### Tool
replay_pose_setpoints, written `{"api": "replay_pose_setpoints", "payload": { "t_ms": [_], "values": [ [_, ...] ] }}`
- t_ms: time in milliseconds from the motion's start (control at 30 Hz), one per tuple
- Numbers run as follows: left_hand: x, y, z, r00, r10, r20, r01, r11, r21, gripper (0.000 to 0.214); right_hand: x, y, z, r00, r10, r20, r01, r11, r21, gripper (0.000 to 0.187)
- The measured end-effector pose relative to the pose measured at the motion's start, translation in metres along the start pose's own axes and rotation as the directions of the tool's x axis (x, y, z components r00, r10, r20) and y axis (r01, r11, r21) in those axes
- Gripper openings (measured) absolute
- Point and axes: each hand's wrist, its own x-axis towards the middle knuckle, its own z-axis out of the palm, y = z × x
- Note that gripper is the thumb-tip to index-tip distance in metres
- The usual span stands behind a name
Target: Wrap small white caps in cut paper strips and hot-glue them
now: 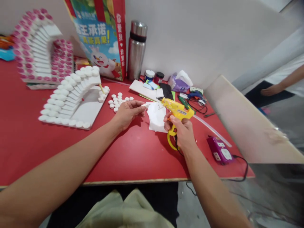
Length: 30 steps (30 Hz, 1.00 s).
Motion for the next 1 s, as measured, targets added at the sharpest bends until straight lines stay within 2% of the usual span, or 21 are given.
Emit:
{"api": "replay_pose_setpoints", "payload": {
  "t_ms": [200, 467, 1000],
  "values": [
    [0.001, -0.002, -0.002, 1.0, 0.008, -0.006, -0.008, 1.0, 0.01, 0.035, -0.003, 0.008, -0.004, 1.0, 0.025, 0.003, -0.024, 0.993, -0.115, 0.039],
    [0.0, -0.002, -0.002, 1.0, -0.006, -0.005, 0.006, 1.0, 0.015, 0.037, -0.007, -0.004, 0.007, 0.998, 0.042, 0.039, -0.034, 0.981, -0.19, 0.048],
    [0.001, -0.003, -0.003, 1.0, 0.006, 0.005, -0.006, 0.999, 0.034, 0.04, -0.008, 0.003, 0.003, 0.998, 0.067, 0.02, -0.055, 0.929, -0.367, 0.055]
  ]
}}
